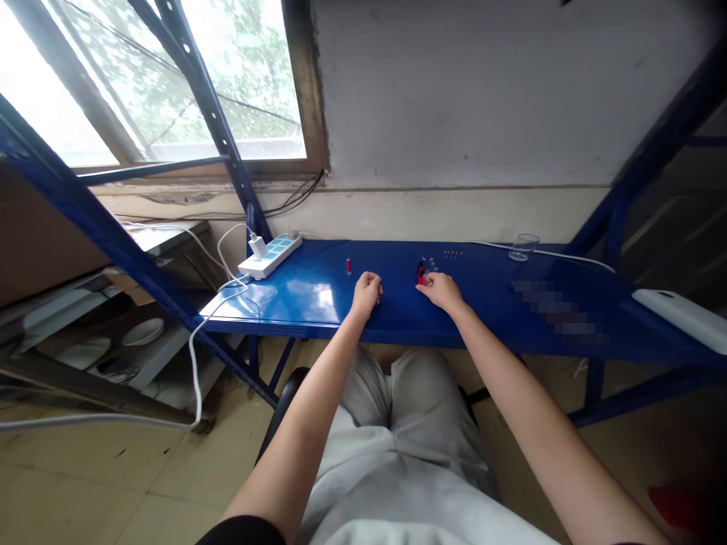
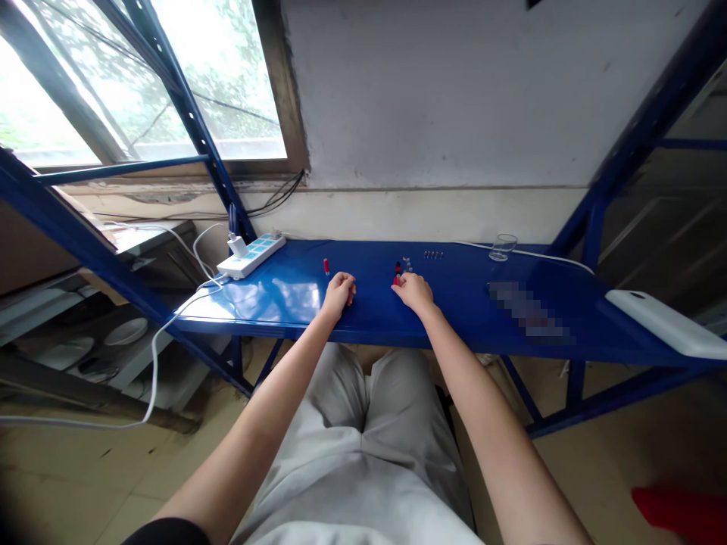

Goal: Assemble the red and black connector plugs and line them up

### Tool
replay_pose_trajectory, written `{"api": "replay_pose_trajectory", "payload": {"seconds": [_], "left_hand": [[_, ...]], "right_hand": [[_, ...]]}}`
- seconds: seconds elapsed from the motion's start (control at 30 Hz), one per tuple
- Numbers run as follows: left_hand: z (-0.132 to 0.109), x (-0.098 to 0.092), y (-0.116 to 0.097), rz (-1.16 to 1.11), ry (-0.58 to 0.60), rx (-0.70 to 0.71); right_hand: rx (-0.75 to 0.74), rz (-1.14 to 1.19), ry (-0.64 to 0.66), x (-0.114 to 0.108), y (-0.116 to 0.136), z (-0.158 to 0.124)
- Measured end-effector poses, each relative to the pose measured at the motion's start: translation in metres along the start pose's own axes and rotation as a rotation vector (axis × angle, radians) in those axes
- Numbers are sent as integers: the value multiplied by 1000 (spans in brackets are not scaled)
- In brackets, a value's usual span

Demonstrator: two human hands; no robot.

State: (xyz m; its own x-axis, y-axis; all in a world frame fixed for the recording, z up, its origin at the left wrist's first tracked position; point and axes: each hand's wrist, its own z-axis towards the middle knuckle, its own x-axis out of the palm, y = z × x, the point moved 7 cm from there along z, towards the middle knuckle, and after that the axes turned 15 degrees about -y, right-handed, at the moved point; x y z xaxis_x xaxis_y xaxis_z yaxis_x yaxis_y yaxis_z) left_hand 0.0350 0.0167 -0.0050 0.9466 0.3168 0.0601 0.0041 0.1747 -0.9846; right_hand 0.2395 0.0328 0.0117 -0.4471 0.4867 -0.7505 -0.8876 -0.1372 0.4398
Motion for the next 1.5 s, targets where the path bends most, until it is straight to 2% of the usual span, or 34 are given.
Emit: {"api": "replay_pose_trajectory", "payload": {"seconds": [0.23,0.7,0.93,1.13,1.5], "left_hand": [[-1,0,-2,-5,5,5],[-3,0,-3,14,-1,0],[-1,0,-2,11,1,1],[-2,1,-2,16,0,4],[-2,0,-3,23,4,3]], "right_hand": [[13,-5,2,1,-3,1],[41,-21,87,4,-5,4],[162,-6,207,2,-20,4],[164,-28,138,-9,-28,5],[128,-114,30,-15,-23,-3]]}}
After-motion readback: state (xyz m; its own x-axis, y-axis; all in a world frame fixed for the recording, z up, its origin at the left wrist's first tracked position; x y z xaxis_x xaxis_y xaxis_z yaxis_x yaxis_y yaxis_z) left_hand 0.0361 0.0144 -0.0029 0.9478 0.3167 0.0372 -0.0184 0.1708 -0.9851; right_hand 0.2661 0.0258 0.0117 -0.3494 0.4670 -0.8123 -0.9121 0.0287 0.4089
